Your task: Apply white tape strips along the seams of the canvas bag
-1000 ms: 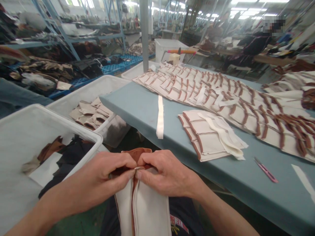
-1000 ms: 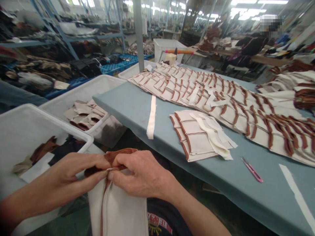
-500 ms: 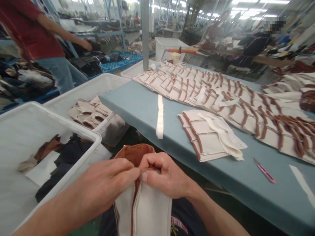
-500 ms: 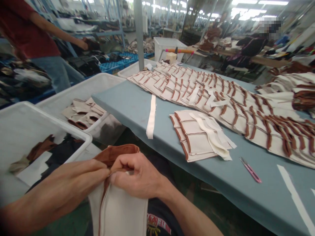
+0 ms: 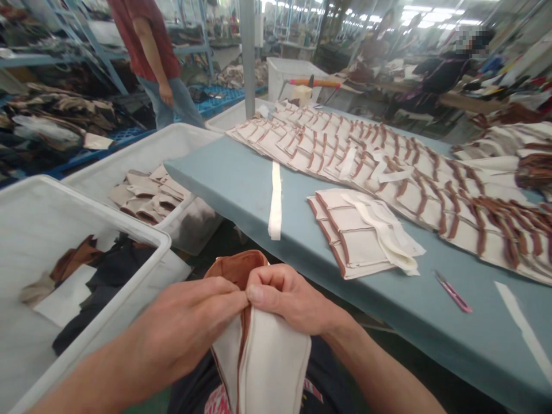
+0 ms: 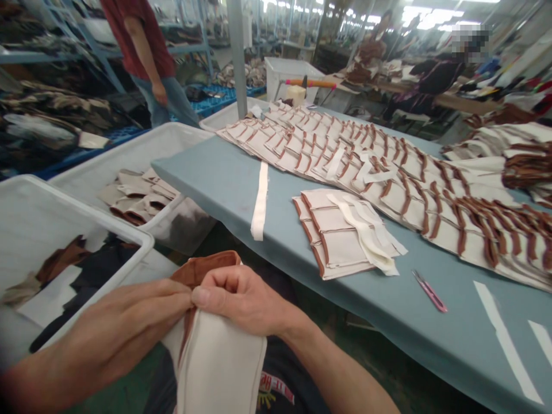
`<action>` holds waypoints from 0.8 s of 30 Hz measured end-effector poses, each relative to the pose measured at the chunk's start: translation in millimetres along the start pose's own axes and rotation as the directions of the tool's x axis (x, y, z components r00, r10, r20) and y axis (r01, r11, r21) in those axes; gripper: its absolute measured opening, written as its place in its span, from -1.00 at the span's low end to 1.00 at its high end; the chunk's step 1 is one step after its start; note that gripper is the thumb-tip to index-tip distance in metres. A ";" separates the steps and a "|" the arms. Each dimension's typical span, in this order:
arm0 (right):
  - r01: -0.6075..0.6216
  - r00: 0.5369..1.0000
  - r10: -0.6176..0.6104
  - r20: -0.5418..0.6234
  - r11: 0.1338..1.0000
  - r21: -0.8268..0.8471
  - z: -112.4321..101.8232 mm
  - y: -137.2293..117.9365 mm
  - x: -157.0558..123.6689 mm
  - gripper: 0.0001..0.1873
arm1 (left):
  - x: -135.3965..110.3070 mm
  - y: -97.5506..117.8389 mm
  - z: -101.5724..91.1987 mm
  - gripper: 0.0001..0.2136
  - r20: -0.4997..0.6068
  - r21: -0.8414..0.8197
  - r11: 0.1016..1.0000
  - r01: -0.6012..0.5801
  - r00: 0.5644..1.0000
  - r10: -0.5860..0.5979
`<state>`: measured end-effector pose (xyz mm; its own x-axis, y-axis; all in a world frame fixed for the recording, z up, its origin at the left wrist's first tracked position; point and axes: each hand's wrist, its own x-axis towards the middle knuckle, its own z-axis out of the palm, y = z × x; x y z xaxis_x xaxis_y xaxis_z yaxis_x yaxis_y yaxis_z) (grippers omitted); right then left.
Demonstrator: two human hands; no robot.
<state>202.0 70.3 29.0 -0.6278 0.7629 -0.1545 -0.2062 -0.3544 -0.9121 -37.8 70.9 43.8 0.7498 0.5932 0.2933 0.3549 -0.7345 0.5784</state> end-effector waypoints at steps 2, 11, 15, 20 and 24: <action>0.037 0.999 -0.036 0.022 0.999 -0.039 0.2 -6.7 -5.4 -0.32 | 1.9 7.1 -4.0 -0.80 -0.051 -0.033 0.998 0.045 0.998 -0.046; 0.363 0.908 -0.404 0.112 0.625 -0.691 6.8 -23.5 -26.0 -0.72 | 17.9 19.8 -35.4 -0.75 0.144 -0.160 0.970 0.180 0.977 -0.157; 0.443 0.822 -0.546 0.161 0.436 -0.783 8.5 -18.8 -26.3 -0.77 | 25.2 16.1 -35.3 -0.76 0.224 -0.170 0.970 0.171 0.966 -0.131; 0.463 0.777 -0.591 0.216 0.305 -0.832 15.4 -17.0 -29.5 -0.73 | 38.8 21.9 -38.9 -0.75 0.286 -0.200 0.959 0.199 0.948 -0.137; 0.516 0.727 -0.634 0.265 0.249 -0.819 18.7 -15.8 -31.9 -0.67 | 29.8 28.6 -36.8 -0.69 0.283 -0.205 0.964 0.172 0.953 -0.110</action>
<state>211.2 41.5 55.5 -0.5244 0.6358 0.5665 0.2396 0.7485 -0.6183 -25.8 79.7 97.1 0.8335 0.5525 0.0002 0.3566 -0.5382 0.7636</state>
